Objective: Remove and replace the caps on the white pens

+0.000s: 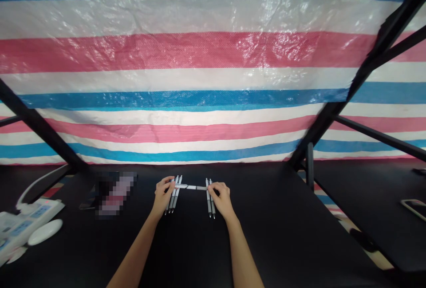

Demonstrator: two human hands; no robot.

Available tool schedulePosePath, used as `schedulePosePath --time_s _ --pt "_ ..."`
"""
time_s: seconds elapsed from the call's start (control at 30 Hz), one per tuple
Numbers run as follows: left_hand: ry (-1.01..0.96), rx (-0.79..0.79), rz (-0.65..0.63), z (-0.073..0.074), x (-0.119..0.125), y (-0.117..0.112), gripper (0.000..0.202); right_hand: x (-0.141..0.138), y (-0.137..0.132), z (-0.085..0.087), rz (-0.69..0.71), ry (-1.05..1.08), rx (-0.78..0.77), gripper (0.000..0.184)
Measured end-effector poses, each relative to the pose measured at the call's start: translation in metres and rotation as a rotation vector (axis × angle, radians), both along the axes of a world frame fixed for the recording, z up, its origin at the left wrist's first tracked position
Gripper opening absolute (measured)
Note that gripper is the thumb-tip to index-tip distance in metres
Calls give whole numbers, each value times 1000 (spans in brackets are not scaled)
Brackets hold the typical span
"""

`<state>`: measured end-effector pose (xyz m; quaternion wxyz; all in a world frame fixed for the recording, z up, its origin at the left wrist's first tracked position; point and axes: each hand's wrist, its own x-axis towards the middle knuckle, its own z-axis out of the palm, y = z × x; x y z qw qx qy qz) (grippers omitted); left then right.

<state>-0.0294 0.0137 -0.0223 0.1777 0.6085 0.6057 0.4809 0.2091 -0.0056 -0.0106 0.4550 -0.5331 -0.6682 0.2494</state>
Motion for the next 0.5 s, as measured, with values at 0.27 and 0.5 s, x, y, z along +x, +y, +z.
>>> schedulePosePath --time_s 0.27,0.5 --pt "5 -25 8 1 0 -1 35 0 0 -1 24 6 16 22" --pt "0 -13 8 2 0 -1 34 -1 -2 1 -4 24 -23 20"
